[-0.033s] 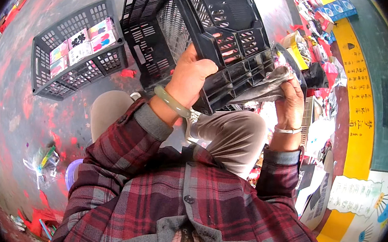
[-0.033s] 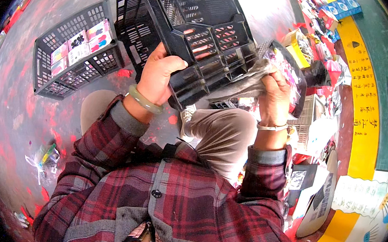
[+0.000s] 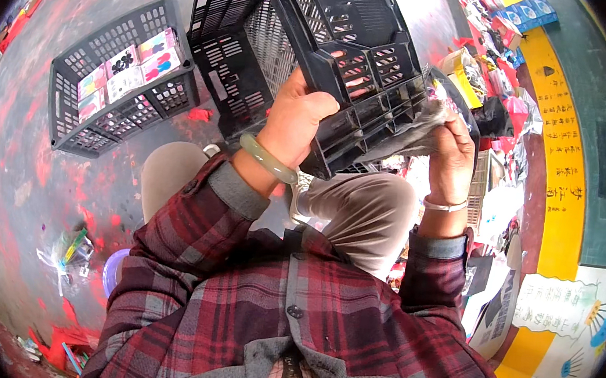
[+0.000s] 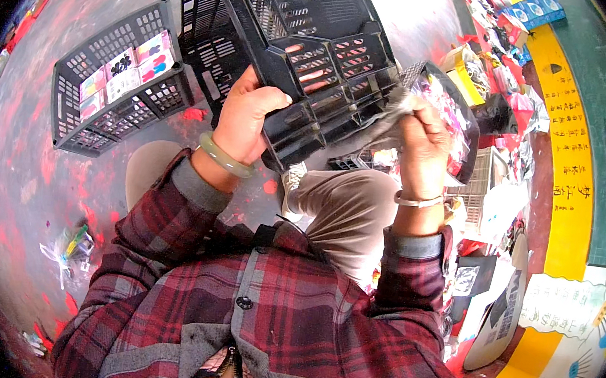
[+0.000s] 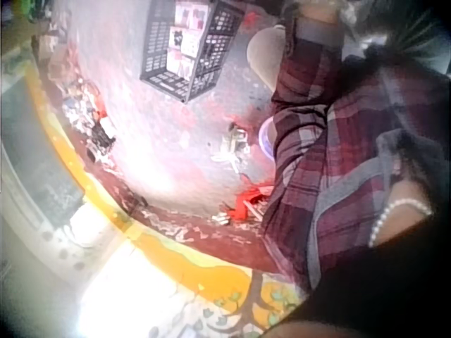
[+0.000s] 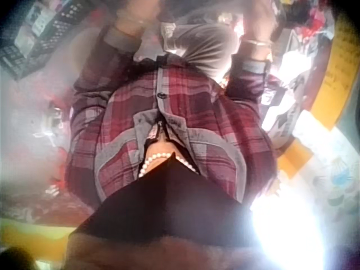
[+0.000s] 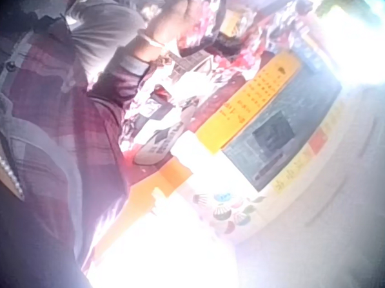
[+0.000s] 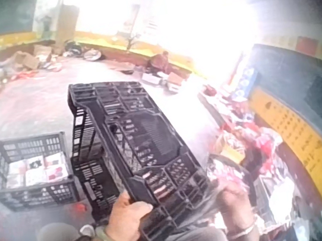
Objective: The person sits on the floor and wipes a black plastic crate with a cloth. They clean the exterior and interior surfaces, turning the crate over to reach different sides.
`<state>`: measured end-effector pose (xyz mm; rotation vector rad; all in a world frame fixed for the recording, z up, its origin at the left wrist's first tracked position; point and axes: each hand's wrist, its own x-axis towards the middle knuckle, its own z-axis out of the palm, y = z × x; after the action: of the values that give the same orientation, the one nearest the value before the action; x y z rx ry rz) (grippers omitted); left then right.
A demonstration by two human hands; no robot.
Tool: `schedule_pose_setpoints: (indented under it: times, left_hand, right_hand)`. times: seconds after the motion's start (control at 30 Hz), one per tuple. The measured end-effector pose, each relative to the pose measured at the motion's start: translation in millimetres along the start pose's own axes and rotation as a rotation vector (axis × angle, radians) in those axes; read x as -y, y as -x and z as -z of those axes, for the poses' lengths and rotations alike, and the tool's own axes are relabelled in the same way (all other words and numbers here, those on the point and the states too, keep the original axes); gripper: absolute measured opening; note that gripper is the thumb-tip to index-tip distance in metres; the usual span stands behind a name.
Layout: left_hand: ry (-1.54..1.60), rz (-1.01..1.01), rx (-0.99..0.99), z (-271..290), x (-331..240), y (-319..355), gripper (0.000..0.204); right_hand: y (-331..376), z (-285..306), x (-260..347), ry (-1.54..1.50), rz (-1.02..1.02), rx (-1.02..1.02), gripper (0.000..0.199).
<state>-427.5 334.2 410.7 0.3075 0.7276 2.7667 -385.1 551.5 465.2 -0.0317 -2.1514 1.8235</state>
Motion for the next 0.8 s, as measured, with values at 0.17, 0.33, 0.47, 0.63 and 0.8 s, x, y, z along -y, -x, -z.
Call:
schedule_pose_setpoints:
  times: [0.17,0.33,0.47,0.63,0.8]
  left_hand:
    - [0.001,-0.007,-0.004,-0.6,-1.1,1.9,0.058]
    - [-0.022,0.012,-0.029,-6.8,-5.9,2.5,0.055]
    - [0.003,0.011,-0.058,-7.1,-6.7,4.5,0.054]
    - [-0.004,-0.002,-0.042,-6.2,-4.7,1.5,0.055]
    - [-0.032,-0.031,0.012,-2.4,1.8,-0.1,0.055]
  right_hand:
    - [-3.4,-40.5,21.9,1.045,0.698,0.324,0.032]
    - [-5.8,-51.2,40.1,1.45,0.782,0.46,0.026]
    - [-2.7,-54.8,35.2,1.48,0.799,0.526,0.026]
    - [3.0,-49.0,24.7,1.24,0.7,0.426,0.03]
    - [2.6,-10.4,-4.9,0.423,0.137,0.23,0.026]
